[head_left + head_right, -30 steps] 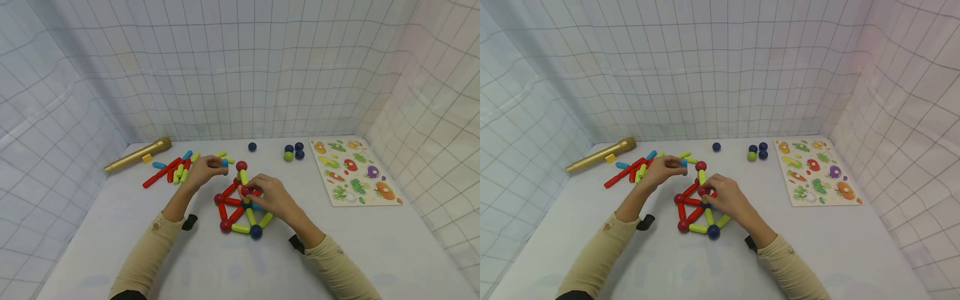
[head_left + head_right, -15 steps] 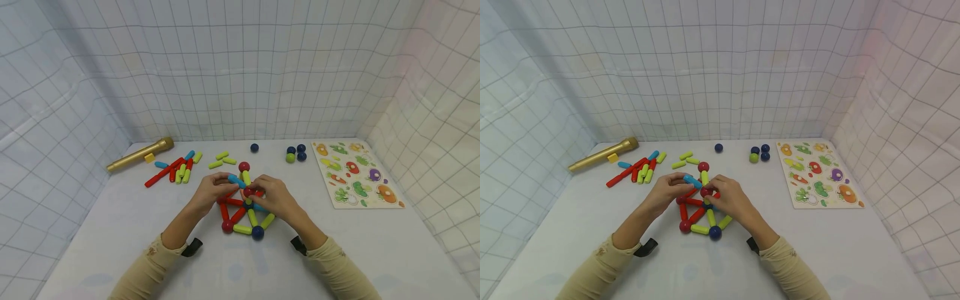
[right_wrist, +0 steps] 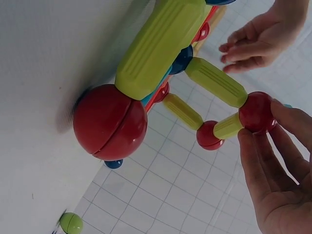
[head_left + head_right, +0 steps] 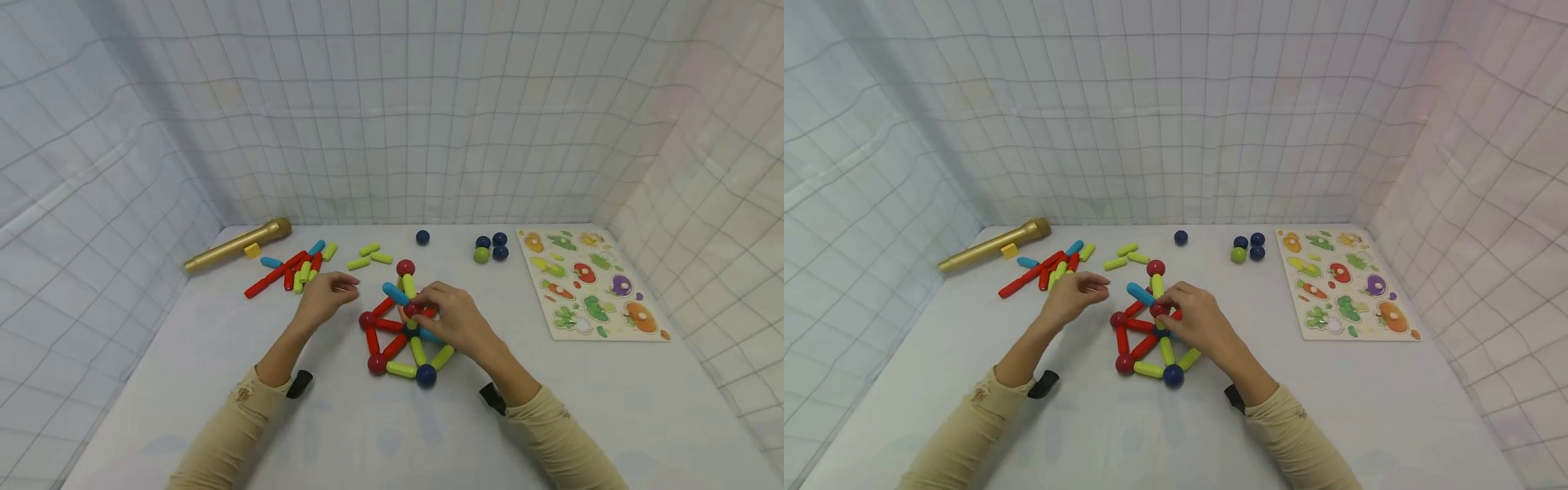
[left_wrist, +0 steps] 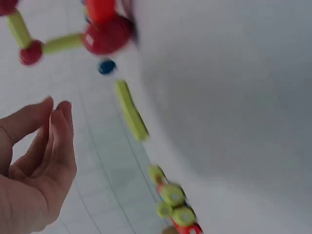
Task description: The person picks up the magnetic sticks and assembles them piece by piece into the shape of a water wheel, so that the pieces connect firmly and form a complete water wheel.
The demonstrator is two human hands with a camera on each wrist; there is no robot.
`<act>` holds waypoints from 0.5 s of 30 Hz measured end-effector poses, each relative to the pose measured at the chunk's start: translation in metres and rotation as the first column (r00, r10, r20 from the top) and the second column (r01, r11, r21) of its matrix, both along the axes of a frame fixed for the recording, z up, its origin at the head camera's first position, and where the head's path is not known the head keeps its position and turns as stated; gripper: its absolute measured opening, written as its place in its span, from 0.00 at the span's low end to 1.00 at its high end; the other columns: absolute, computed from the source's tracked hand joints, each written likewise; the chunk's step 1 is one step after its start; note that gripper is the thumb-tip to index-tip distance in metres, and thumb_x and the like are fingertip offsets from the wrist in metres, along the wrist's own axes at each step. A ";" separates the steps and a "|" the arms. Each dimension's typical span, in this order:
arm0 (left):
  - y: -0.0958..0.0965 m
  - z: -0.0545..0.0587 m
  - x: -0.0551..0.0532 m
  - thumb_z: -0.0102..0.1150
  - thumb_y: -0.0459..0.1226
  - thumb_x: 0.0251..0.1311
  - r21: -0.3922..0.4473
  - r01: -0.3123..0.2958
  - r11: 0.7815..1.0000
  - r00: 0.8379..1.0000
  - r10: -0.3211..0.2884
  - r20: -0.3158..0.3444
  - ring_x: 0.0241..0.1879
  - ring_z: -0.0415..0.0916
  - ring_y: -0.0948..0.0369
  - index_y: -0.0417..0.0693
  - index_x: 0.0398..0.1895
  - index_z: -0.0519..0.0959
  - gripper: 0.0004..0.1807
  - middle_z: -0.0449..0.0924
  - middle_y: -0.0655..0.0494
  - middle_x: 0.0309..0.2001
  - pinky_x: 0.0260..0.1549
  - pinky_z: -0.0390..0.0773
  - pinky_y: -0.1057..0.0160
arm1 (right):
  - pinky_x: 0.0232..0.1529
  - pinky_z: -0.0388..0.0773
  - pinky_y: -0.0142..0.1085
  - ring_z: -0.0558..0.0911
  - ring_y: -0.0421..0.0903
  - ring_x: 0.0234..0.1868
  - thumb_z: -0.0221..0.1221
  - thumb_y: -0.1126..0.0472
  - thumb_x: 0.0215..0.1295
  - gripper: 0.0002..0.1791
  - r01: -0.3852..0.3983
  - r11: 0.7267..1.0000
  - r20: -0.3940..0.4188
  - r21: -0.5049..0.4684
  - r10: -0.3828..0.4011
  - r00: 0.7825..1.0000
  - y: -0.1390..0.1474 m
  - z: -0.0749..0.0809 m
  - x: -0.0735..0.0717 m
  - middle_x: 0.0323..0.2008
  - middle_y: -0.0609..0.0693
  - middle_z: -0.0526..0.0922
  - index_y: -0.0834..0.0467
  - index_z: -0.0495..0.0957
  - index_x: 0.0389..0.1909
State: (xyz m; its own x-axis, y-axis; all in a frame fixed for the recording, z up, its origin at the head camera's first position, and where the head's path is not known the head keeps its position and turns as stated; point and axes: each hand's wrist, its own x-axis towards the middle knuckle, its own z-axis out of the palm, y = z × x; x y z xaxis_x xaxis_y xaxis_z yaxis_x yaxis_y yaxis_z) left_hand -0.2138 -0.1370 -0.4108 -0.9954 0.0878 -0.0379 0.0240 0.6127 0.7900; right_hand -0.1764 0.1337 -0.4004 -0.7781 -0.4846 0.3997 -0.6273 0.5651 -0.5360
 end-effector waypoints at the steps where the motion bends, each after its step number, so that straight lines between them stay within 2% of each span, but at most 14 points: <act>1: -0.010 -0.002 -0.009 0.61 0.35 0.62 -0.109 -0.052 0.993 0.997 0.046 -0.057 0.43 0.82 0.52 0.38 0.50 0.82 0.15 0.85 0.43 0.43 0.40 0.81 0.59 | 0.38 0.84 0.37 0.83 0.41 0.36 0.70 0.64 0.55 0.13 0.003 1.000 -0.001 0.001 -0.003 1.000 0.001 0.000 -0.001 0.39 0.50 0.84 0.59 0.83 0.43; 3: -0.029 -0.004 -0.028 0.60 0.34 0.63 -0.286 -0.158 0.945 0.984 0.126 -0.128 0.41 0.81 0.48 0.34 0.47 0.82 0.14 0.84 0.39 0.43 0.38 0.79 0.55 | 0.38 0.84 0.36 0.83 0.41 0.36 0.70 0.64 0.55 0.13 0.005 1.000 -0.003 0.001 -0.005 1.000 0.002 0.001 -0.002 0.39 0.50 0.84 0.59 0.84 0.43; 5: -0.044 -0.005 -0.045 0.59 0.36 0.63 -0.426 -0.214 0.879 0.976 0.170 -0.137 0.34 0.78 0.48 0.30 0.40 0.80 0.13 0.82 0.39 0.34 0.31 0.76 0.57 | 0.38 0.84 0.36 0.83 0.41 0.36 0.70 0.64 0.55 0.13 0.004 1.000 -0.007 -0.001 -0.004 1.000 0.003 0.002 -0.002 0.38 0.49 0.84 0.59 0.84 0.42; 7: -0.053 -0.005 -0.058 0.59 0.39 0.64 -0.527 -0.224 0.820 0.974 0.200 -0.103 0.31 0.75 0.50 0.30 0.37 0.78 0.16 0.78 0.41 0.30 0.27 0.73 0.59 | 0.38 0.84 0.36 0.83 0.43 0.36 0.70 0.65 0.55 0.13 0.002 1.000 -0.004 -0.009 -0.002 1.000 0.003 0.001 -0.003 0.38 0.50 0.84 0.59 0.84 0.42; 9: -0.056 -0.004 -0.064 0.60 0.43 0.64 -0.590 -0.199 0.782 0.975 0.216 -0.043 0.29 0.72 0.51 0.30 0.37 0.76 0.20 0.72 0.44 0.28 0.23 0.69 0.62 | 0.39 0.84 0.36 0.84 0.43 0.37 0.70 0.64 0.55 0.13 0.003 1.000 0.001 -0.011 -0.003 1.000 0.003 0.000 -0.002 0.38 0.49 0.84 0.59 0.84 0.42; 10: -0.057 -0.005 -0.067 0.60 0.44 0.64 -0.605 -0.191 0.773 0.974 0.224 -0.021 0.28 0.70 0.53 0.31 0.36 0.75 0.20 0.71 0.46 0.27 0.21 0.66 0.64 | 0.39 0.84 0.38 0.84 0.44 0.37 0.70 0.64 0.55 0.13 0.001 1.000 0.007 -0.015 -0.001 1.000 0.002 0.000 -0.002 0.38 0.49 0.84 0.59 0.84 0.42; 12: -0.058 -0.006 -0.070 0.60 0.44 0.64 -0.611 -0.184 0.770 0.971 0.238 0.007 0.31 0.72 0.50 0.28 0.42 0.75 0.22 0.74 0.41 0.32 0.22 0.69 0.63 | 0.39 0.84 0.38 0.85 0.47 0.38 0.69 0.64 0.55 0.13 -0.002 1.000 0.021 -0.021 0.002 1.000 0.002 -0.001 -0.001 0.38 0.50 0.84 0.59 0.84 0.42; 15: -0.060 -0.008 -0.072 0.59 0.39 0.64 -0.607 -0.187 0.772 0.972 0.233 -0.003 0.33 0.75 0.48 0.26 0.44 0.75 0.20 0.78 0.36 0.36 0.26 0.75 0.58 | 0.39 0.84 0.39 0.84 0.48 0.38 0.69 0.64 0.56 0.13 -0.004 1.000 0.028 -0.023 0.004 1.000 0.002 -0.001 -0.001 0.39 0.50 0.84 0.59 0.84 0.43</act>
